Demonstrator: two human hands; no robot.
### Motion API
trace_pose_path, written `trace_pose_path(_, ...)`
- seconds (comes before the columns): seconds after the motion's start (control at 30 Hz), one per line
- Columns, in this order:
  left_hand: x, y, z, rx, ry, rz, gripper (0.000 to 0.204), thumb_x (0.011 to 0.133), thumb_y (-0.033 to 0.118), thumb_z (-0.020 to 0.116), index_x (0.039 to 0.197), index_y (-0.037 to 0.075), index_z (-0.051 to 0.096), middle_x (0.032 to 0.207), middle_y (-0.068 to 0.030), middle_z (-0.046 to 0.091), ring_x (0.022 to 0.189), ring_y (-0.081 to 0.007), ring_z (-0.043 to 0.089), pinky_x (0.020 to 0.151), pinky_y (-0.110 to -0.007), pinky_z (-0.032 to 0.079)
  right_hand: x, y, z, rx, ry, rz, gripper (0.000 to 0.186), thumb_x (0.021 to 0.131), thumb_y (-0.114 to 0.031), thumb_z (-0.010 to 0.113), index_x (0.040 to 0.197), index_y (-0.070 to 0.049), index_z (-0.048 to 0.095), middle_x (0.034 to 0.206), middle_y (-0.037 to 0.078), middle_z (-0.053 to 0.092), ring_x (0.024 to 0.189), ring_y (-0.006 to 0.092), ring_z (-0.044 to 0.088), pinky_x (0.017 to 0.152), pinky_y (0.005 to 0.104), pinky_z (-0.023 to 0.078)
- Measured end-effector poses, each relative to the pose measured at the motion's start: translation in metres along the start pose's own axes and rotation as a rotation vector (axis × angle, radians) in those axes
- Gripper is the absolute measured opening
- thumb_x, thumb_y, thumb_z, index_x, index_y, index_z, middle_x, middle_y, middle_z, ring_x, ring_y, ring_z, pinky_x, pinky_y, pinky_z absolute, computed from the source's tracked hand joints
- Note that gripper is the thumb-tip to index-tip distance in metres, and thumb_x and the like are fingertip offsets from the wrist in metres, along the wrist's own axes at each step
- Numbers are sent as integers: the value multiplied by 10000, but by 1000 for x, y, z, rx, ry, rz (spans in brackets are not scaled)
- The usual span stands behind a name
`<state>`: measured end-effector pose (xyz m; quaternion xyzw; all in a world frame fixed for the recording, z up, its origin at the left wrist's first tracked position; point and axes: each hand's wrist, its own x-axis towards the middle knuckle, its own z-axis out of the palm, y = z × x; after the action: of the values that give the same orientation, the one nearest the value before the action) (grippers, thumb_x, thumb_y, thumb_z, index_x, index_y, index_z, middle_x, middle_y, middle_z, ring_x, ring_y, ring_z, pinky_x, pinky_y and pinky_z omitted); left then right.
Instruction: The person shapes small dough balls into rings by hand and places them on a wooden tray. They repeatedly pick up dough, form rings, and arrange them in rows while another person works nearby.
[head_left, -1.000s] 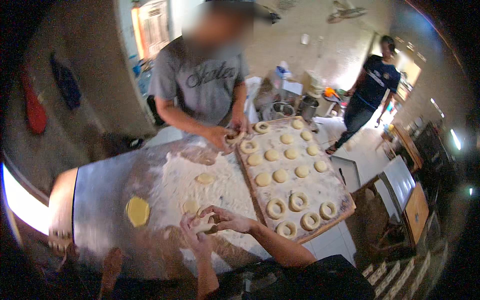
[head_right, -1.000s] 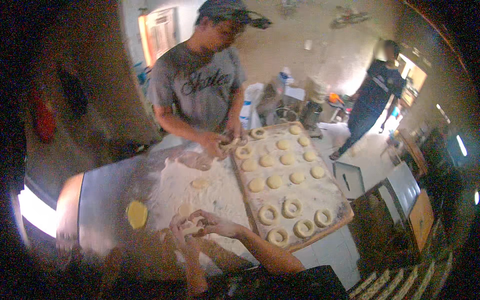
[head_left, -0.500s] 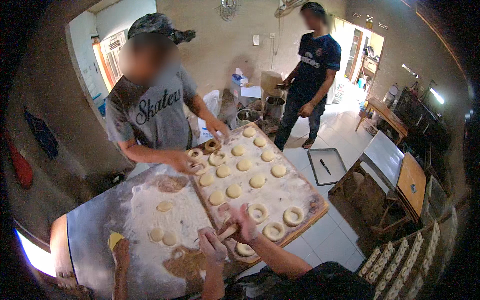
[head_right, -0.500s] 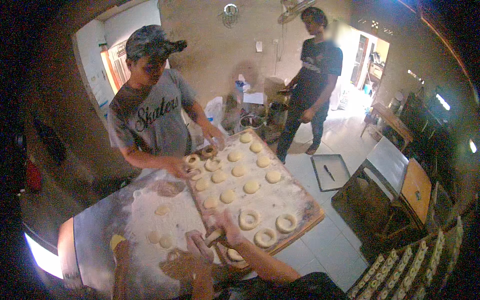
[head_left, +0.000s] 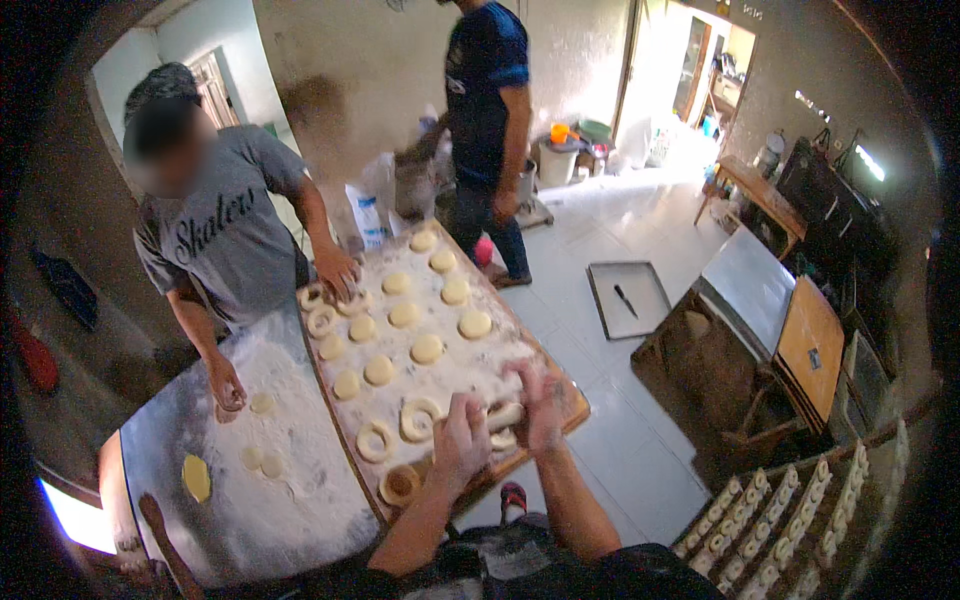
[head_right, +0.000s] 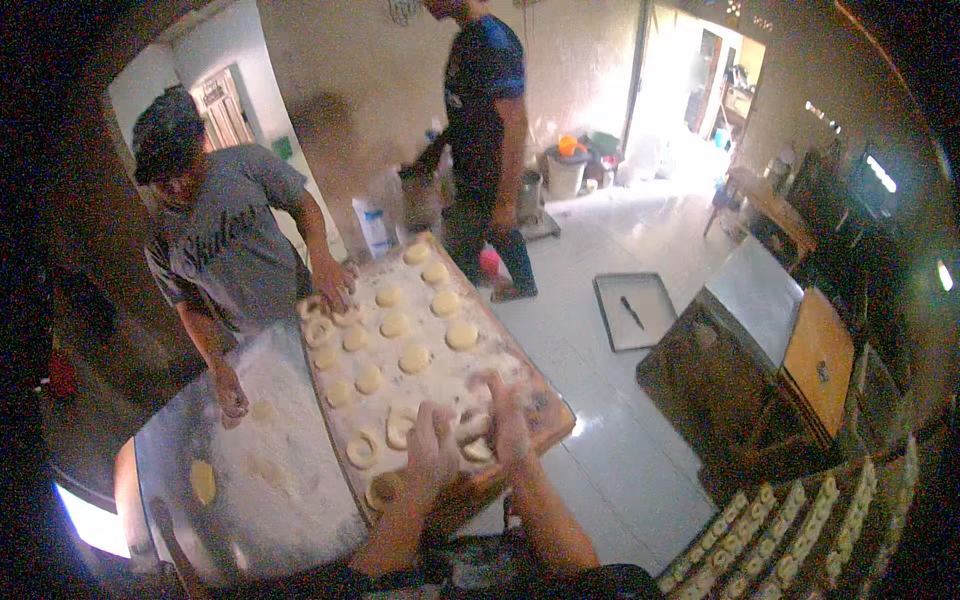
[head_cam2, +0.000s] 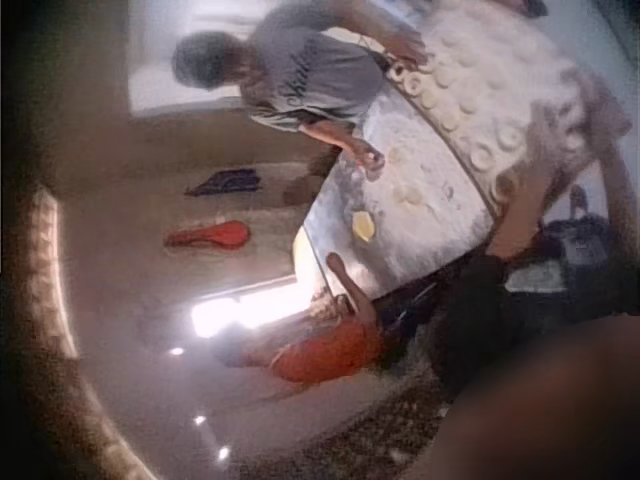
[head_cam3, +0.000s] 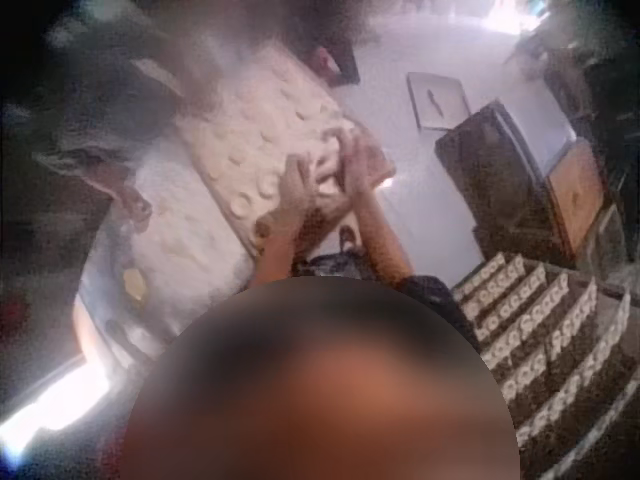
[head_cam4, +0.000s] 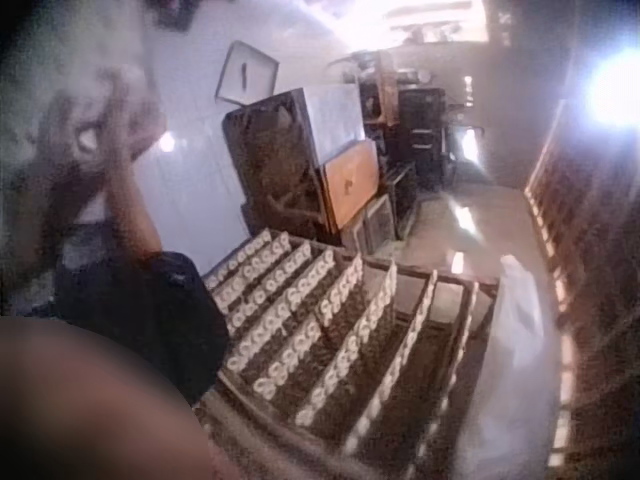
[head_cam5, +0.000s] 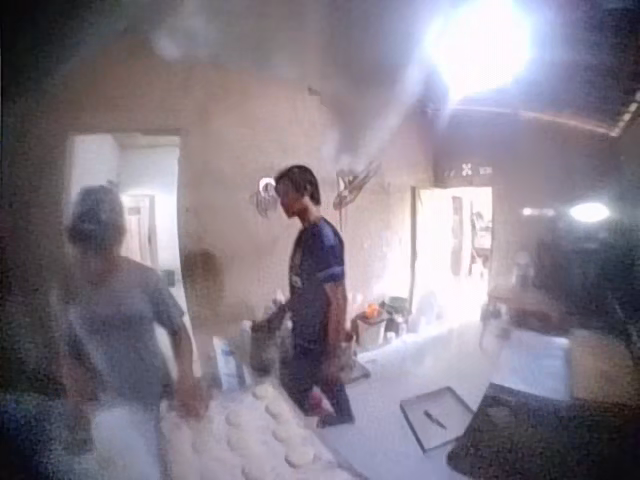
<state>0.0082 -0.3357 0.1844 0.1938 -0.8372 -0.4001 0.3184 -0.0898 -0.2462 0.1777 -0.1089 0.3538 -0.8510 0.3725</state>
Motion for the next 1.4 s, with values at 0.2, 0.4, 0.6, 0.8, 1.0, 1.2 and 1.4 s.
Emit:
trace_pose_path(0.2, 14, 14, 36, -46, -195, -52, 113, 1006, 205, 470, 1061, 110, 498, 749, -187, 630, 709, -456, 627, 615, -547, 482, 0, -28, -52, 111, -236, -254, 777, 929, -707, 384, 1404, -91, 383, 1061, 99, 609, 885, 196, 642, 785, 344, 525)
trace_pose_path(0.4, 39, 25, 57, -93, -294, -119, 284, 1025, 343, 428, 1105, 86, 519, 764, -206, 638, 724, -420, 661, 670, -469, 499, 10, -53, -73, -130, -384, -144, 665, 987, -613, 360, 1372, -73, 410, 1362, 153, 465, 1213, 278, 531, 990, 391, 474)
trace_pose_path(0.6, 53, 6, 86, -127, -324, -108, 350, 1027, 330, 418, 1207, 30, 429, 1010, -342, 588, 941, -511, 598, 772, -549, 487, 18, -77, -85, -405, 78, 165, 666, 995, -567, 412, 1448, -95, 288, 1175, 209, 576, 1049, 304, 622, 896, 411, 511)
trace_pose_path(0.8, 70, -6, 103, 506, -480, -321, 671, 909, 431, 590, 1422, 67, 356, 1278, -285, 497, 1250, -444, 466, 1001, -602, 356, 30, -76, -115, -1424, 365, 250, 932, 891, -581, 587, 1495, -53, 111, 1096, 364, 618, 1041, 445, 645, 917, 483, 479)
trace_pose_path(1.0, 51, -2, 89, 641, -681, -159, 764, 808, 447, 678, 1409, 106, 352, 1287, -275, 510, 1178, -443, 532, 975, -549, 438, 23, -49, -108, -1824, 365, 307, 1005, 723, -433, 777, 1505, -147, 215, 1241, 272, 583, 1171, 423, 565, 944, 528, 446)
trace_pose_path(1.2, 48, -9, 82, 614, -577, -53, 679, 836, 422, 655, 1358, 71, 401, 1238, -242, 533, 1109, -428, 574, 927, -546, 471, 26, -31, -98, -1891, 487, 253, 972, 739, -451, 765, 1512, -221, 224, 1210, 223, 595, 1158, 409, 566, 941, 578, 417)
trace_pose_path(1.4, 40, -7, 32, 520, -571, -68, 586, 916, 381, 550, 1385, 53, 427, 1203, -256, 555, 1089, -425, 582, 924, -553, 460, -4, -11, -66, -1979, 452, -173, 763, 832, -347, 707, 1474, -163, 338, 1134, 200, 615, 1045, 370, 591, 893, 492, 457)
